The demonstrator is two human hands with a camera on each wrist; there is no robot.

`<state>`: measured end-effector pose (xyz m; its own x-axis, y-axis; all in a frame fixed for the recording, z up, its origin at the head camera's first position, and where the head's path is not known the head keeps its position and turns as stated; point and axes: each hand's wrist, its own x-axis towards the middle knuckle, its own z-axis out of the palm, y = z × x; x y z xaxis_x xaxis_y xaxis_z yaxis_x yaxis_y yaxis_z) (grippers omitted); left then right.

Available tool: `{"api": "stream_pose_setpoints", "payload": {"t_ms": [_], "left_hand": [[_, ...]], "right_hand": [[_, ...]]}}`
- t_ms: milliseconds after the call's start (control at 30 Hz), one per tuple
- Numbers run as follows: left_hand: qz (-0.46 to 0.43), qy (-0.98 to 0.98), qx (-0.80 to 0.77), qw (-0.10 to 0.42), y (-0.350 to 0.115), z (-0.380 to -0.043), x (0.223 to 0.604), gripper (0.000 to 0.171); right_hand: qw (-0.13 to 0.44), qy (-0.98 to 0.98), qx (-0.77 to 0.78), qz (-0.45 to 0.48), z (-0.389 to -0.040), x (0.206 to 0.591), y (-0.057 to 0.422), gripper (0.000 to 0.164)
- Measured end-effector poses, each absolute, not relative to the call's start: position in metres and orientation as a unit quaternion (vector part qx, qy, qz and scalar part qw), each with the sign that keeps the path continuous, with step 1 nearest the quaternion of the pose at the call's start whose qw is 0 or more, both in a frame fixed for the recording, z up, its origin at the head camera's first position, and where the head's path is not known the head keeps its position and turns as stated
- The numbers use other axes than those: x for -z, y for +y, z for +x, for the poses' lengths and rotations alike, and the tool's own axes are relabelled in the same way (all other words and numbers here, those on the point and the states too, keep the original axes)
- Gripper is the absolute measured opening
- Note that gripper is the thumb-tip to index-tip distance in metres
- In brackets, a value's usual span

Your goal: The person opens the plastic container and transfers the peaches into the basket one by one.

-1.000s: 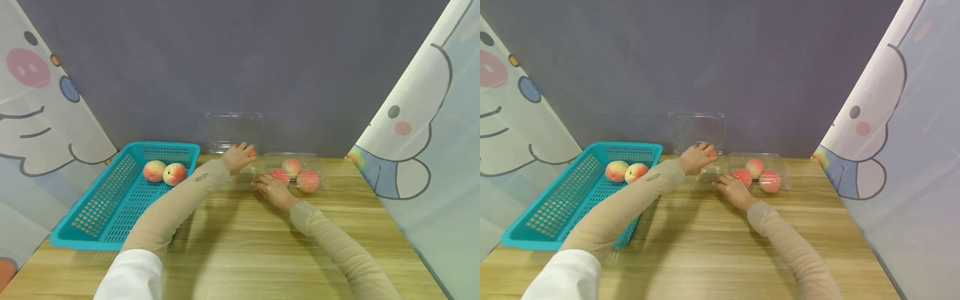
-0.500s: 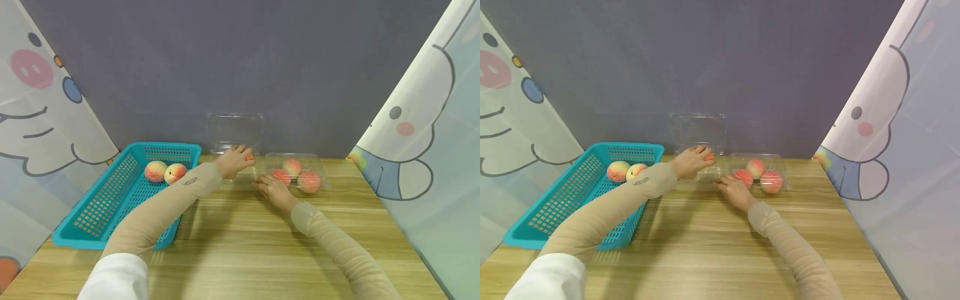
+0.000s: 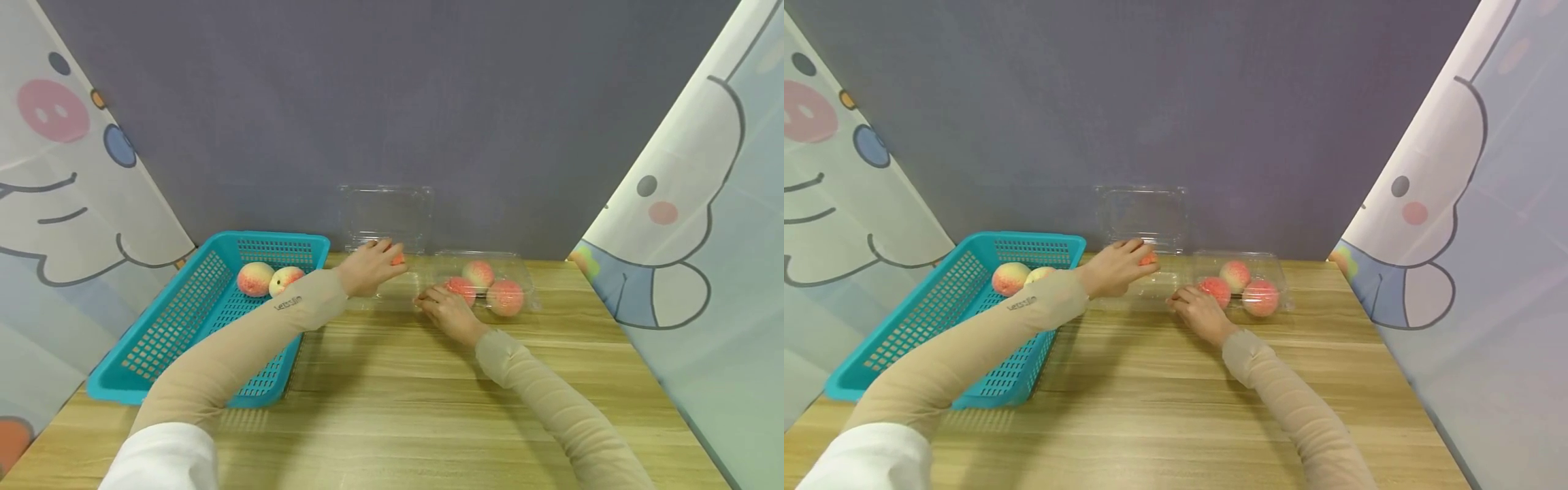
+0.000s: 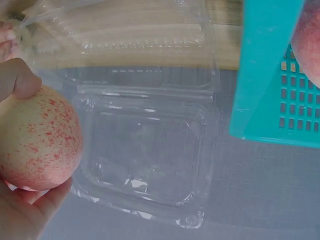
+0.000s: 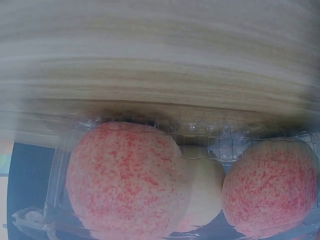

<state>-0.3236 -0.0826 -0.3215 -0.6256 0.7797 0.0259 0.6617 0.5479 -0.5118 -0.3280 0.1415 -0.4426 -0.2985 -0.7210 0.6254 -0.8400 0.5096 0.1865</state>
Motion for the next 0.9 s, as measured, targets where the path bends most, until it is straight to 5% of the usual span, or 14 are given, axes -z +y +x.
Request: {"api": "stream_pose_setpoints", "payload": {"t_ms": [900], "left_hand": [[-0.387, -0.893, -0.133, 0.186, -0.172, -0.290, 0.317, 0.054]], "right_hand": [[0.347, -0.791, -0.094, 0.495, -0.328, 0.445, 0.142, 0.025]]}}
